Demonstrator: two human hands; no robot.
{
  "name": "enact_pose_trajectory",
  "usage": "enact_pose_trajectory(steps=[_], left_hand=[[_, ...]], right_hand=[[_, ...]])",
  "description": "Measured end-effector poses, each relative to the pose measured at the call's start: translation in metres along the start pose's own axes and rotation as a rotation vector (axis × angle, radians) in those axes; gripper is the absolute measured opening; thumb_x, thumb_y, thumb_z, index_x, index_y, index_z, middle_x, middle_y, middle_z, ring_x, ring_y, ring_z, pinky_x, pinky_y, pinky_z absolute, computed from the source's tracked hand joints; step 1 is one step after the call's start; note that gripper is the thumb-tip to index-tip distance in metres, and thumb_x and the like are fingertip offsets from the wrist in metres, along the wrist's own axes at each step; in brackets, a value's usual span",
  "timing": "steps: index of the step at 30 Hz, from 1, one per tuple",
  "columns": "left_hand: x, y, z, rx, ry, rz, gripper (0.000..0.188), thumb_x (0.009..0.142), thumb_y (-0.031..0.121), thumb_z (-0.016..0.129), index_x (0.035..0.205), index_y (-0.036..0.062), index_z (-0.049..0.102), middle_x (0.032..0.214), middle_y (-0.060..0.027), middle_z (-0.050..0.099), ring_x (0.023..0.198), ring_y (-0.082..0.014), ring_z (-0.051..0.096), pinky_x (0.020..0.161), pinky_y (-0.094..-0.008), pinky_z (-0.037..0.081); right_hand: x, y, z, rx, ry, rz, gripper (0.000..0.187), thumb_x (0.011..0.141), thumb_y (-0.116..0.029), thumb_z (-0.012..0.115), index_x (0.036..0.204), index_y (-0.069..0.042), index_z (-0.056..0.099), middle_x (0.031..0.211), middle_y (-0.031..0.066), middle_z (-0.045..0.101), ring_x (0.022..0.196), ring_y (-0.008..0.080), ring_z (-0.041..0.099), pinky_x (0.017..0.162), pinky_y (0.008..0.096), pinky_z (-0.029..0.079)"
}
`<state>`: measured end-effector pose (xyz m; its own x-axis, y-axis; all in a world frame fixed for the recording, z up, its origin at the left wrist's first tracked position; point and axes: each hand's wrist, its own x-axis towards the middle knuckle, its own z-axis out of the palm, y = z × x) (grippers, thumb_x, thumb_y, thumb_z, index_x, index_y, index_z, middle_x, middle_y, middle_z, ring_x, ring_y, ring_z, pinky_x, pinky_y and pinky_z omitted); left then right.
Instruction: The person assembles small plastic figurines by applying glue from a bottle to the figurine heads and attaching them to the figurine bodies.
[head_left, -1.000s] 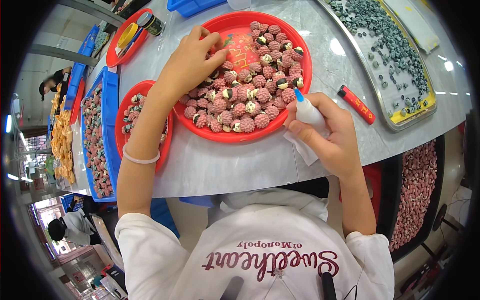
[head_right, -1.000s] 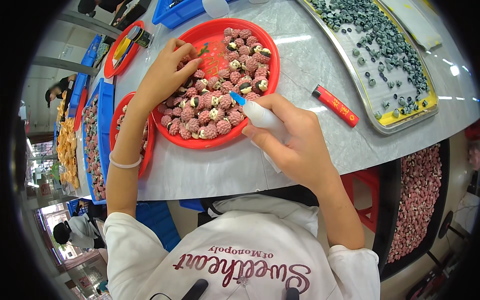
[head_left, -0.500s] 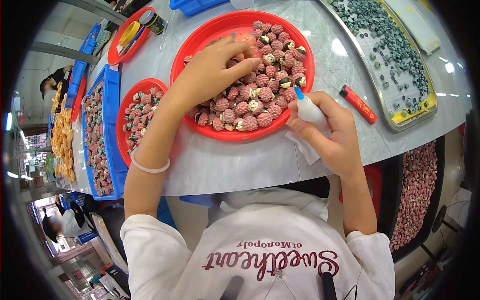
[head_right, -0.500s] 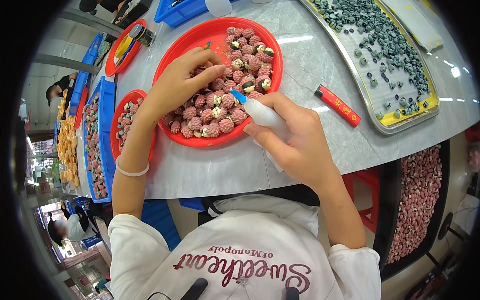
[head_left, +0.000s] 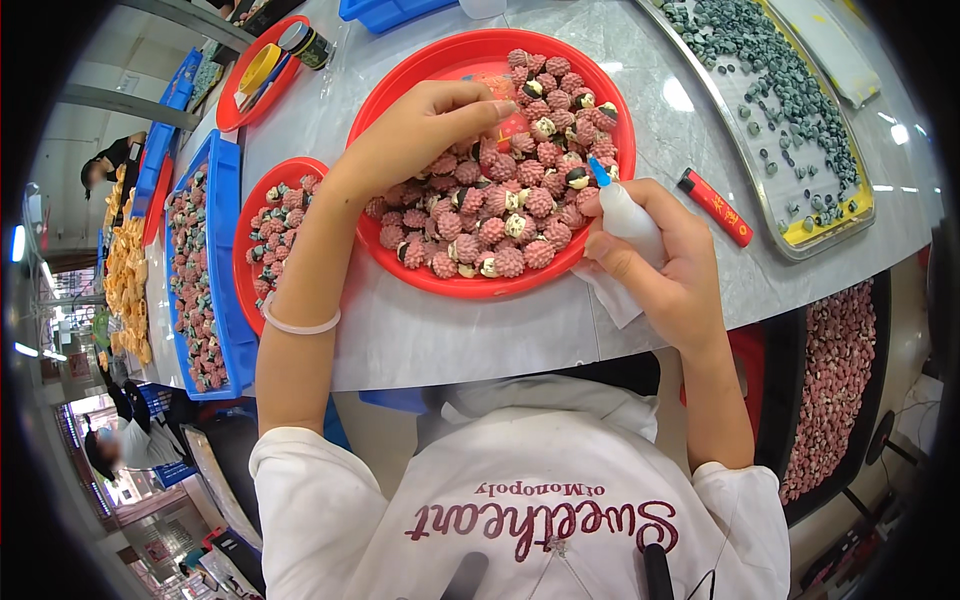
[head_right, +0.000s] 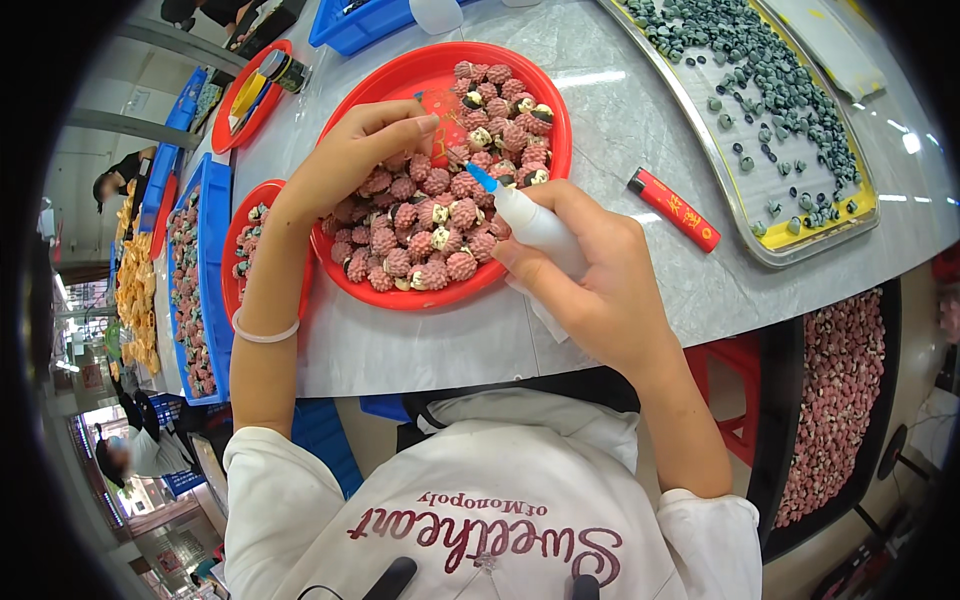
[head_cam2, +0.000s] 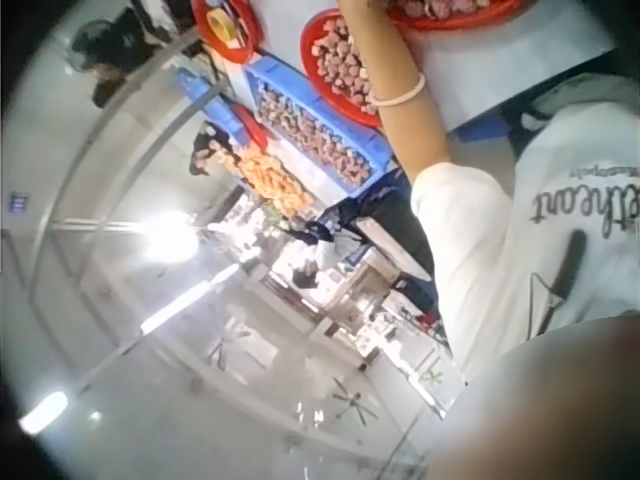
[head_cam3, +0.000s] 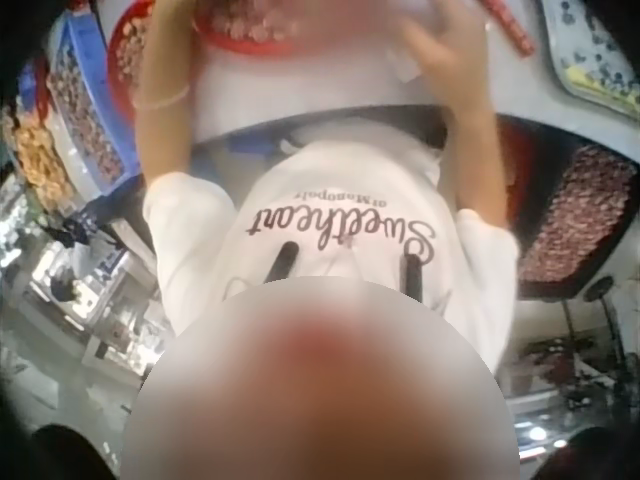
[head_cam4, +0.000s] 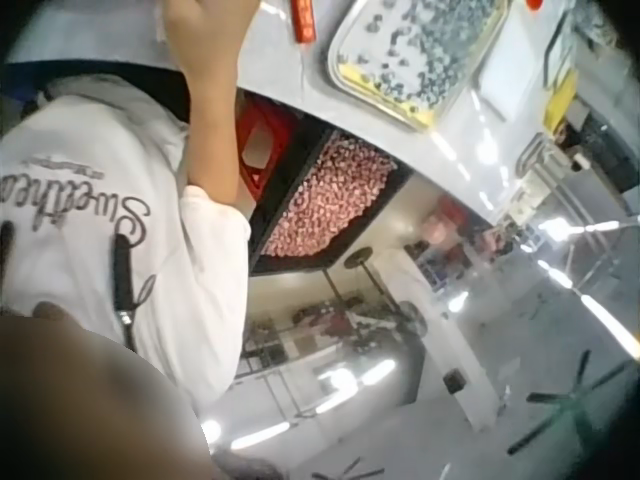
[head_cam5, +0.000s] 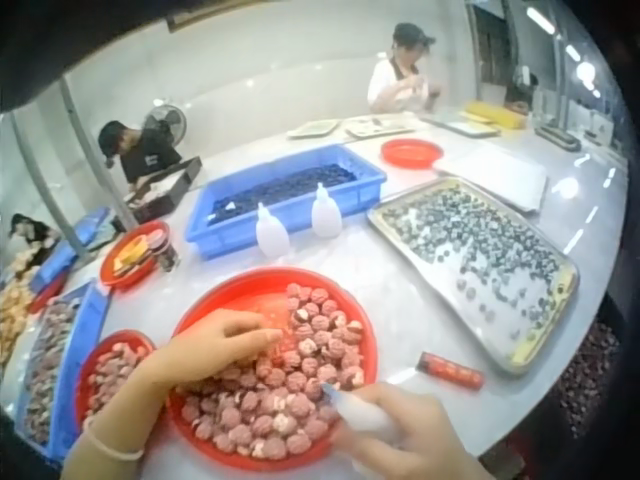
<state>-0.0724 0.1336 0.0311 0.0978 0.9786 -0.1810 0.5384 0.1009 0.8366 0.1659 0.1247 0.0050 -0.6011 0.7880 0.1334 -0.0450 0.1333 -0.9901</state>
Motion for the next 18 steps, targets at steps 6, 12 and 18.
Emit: enact_pose_trajectory(steps=[6,12,18], left_hand=[[-0.01,0.009,0.008,-0.061,0.029,0.022,0.032,0.082,0.032,0.05,0.071,0.0023,0.054,0.063,0.0014,0.05,0.058,-0.0039,0.044,0.051,-0.0191,0.035],[-0.027,0.029,0.029,0.18,0.157,0.063,0.026,0.078,0.028,0.053,0.072,0.0032,0.054,0.06,-0.0034,0.049,0.053,-0.0115,0.049,0.049,-0.0258,0.04],[-0.044,0.027,0.055,0.821,0.438,0.313,0.016,0.073,0.023,0.055,0.072,0.0074,0.054,0.07,-0.006,0.048,0.061,-0.0207,0.051,0.051,-0.0325,0.042]], right_hand=[[0.0,0.0,0.0,0.037,-0.021,0.042,0.019,0.075,-0.003,0.055,0.092,0.003,0.051,0.079,0.0059,0.055,0.071,0.0098,0.056,0.062,0.0232,0.05],[-0.001,0.0,0.0,0.048,-0.01,0.044,0.02,0.075,-0.004,0.055,0.093,0.003,0.051,0.079,0.0051,0.055,0.071,0.0091,0.055,0.062,0.022,0.049],[0.0,0.001,0.001,0.066,-0.002,0.034,0.019,0.076,-0.004,0.055,0.093,0.003,0.051,0.079,0.0048,0.055,0.071,0.0084,0.055,0.063,0.0216,0.049]])
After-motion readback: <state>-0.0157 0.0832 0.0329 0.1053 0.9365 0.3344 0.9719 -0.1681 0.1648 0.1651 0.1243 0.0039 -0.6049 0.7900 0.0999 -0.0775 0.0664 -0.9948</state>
